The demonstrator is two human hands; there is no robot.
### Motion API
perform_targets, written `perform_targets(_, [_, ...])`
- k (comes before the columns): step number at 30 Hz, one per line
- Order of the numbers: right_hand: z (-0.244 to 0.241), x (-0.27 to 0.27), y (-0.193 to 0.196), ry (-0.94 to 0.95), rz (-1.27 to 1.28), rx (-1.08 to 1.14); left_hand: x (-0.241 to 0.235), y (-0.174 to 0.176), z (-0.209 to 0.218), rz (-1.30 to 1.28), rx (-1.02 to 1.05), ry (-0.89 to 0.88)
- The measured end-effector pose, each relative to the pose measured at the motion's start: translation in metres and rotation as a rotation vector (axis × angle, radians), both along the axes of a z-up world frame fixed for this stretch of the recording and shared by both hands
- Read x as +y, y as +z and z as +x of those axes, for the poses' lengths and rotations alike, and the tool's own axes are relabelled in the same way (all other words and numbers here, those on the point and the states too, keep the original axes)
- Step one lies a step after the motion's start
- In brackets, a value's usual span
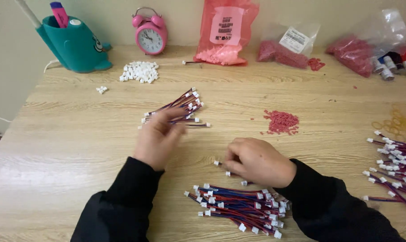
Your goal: Assembling electronic wire harnesses by manually inserting wires into plastic connector housings
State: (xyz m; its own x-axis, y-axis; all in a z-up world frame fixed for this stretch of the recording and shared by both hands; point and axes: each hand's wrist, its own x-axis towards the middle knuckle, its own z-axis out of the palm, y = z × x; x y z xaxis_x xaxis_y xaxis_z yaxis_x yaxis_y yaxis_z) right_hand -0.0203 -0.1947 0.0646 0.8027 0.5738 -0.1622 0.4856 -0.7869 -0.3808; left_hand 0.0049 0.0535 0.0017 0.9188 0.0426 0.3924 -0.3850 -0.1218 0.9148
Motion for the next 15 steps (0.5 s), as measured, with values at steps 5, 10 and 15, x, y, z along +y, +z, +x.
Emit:
perform_targets(5, [-0.001, -0.005, 0.015, -0.111, 0.170, 0.111, -0.039, 0.010, -0.025, 0.240, 0.244, -0.289])
perform_targets(10, [0.002, -0.013, 0.017, -0.074, 0.280, 0.077, -0.047, 0.021, -0.030, 0.123, 0.511, -0.346])
perform_targets(15, [0.010, -0.034, 0.040, -0.171, -0.111, 0.179, -0.037, 0.015, -0.016, -0.111, 0.532, -0.119])
